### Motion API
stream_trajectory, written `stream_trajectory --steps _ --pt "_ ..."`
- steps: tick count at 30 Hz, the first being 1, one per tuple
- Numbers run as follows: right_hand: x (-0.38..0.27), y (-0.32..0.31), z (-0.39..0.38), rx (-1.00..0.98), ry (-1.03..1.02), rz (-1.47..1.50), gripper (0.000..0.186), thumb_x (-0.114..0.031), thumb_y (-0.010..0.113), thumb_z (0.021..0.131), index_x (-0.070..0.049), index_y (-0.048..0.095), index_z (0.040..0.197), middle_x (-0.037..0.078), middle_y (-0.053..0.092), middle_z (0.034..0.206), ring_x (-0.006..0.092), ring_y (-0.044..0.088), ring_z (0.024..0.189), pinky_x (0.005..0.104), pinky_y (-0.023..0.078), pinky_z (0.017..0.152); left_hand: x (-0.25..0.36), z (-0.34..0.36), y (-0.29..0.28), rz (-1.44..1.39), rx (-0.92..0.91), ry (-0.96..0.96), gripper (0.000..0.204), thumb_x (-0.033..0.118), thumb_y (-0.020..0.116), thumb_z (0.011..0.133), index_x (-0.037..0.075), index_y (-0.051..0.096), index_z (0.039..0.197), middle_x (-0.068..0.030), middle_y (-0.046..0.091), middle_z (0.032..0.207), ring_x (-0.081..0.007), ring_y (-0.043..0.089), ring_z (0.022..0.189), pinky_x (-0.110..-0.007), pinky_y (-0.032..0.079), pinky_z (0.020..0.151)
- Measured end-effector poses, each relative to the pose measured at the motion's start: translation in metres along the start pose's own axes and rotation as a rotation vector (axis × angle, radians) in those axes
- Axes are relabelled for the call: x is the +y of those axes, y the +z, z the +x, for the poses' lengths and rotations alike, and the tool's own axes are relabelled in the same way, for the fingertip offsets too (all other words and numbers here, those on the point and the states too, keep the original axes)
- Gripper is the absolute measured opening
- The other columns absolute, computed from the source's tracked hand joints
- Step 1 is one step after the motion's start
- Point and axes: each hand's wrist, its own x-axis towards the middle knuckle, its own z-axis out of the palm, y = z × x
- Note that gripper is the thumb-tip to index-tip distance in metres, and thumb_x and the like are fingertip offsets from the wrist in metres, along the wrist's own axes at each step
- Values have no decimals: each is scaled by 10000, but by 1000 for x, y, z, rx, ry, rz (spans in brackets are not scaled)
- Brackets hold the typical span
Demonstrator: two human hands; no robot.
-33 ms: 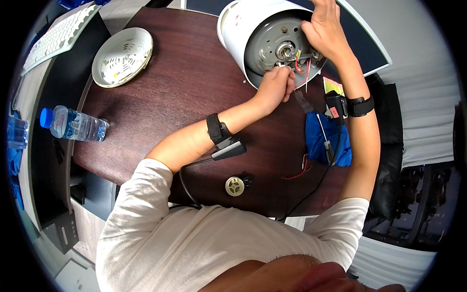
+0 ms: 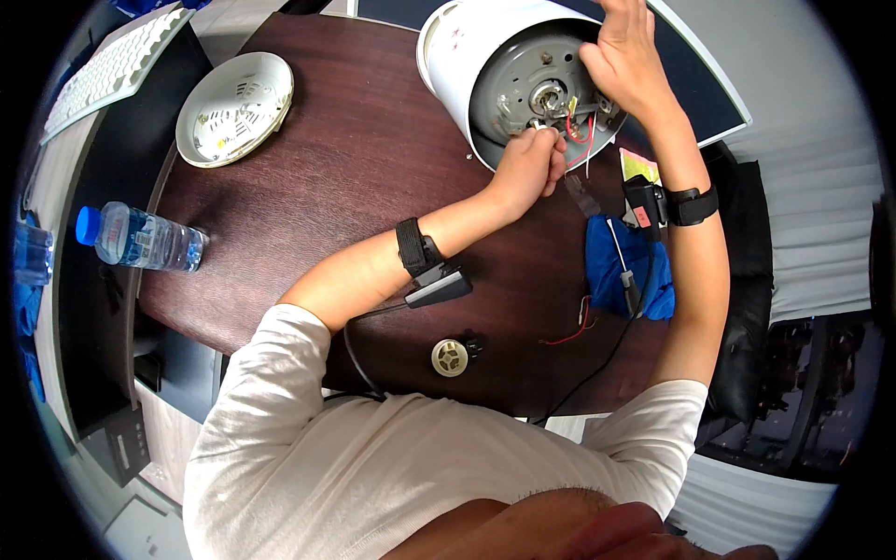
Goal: The person works on the internal wiring of a white cylindrical device, likely a lamp, using a multimeter to test connections. They repeatedly probe and adjust wires inside the housing while seated at a table.
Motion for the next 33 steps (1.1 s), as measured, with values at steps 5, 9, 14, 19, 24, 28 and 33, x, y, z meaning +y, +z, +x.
stream_trajectory --steps 5,9,14,19,24,28,33 --pt "-3 -2 -2 2 -35 -18 531 -49 520 598 -11 369 1106 222 408 1037 380 414 977 462 355 878 -5 0 1 -40 29 -1 242 268 342 913 58 439 842 -62 504 604 -123 386 468 -258 285 424" --pt "-5 -5 -5 -17 -21 -24 522 -51 517 605 -11 366 1104 221 409 1037 379 416 977 467 358 877 -10 4 1 -39 22 41 243 257 334 911 55 437 823 -105 586 700 -117 405 500 -250 324 453" --pt "3 -1 -2 -19 -5 -42 514 -55 512 613 -16 367 1105 222 411 1053 380 419 975 469 364 875 -17 14 -2 50 13 138 254 249 327 903 68 478 808 -115 648 856 -118 475 655 -244 385 583" --pt "2 2 3 -25 13 -36 515 -62 515 617 -25 373 1111 222 412 1060 384 420 972 464 368 876 -11 13 -1 70 57 65 279 277 325 897 80 509 823 -99 665 924 -139 534 813 -277 403 708" --pt "3 4 8 -19 13 -35 516 -67 518 617 -24 378 1112 223 412 1061 387 420 968 461 371 873 -3 11 0 83 45 55 311 292 317 895 73 529 834 -105 667 952 -157 566 884 -300 396 766" --pt "1 5 10 -44 33 -41 514 -63 516 615 -21 383 1110 222 418 1053 388 422 965 461 372 871 -4 13 -2 84 31 80 326 296 312 897 67 535 835 -105 668 947 -160 575 875 -297 395 761" --pt "3 5 9 -39 33 -26 489 -59 499 617 -3 395 1091 224 423 1040 387 421 966 460 372 879 -10 16 -2 66 13 126 315 288 316 894 69 531 824 -100 674 923 -157 582 852 -289 395 752"
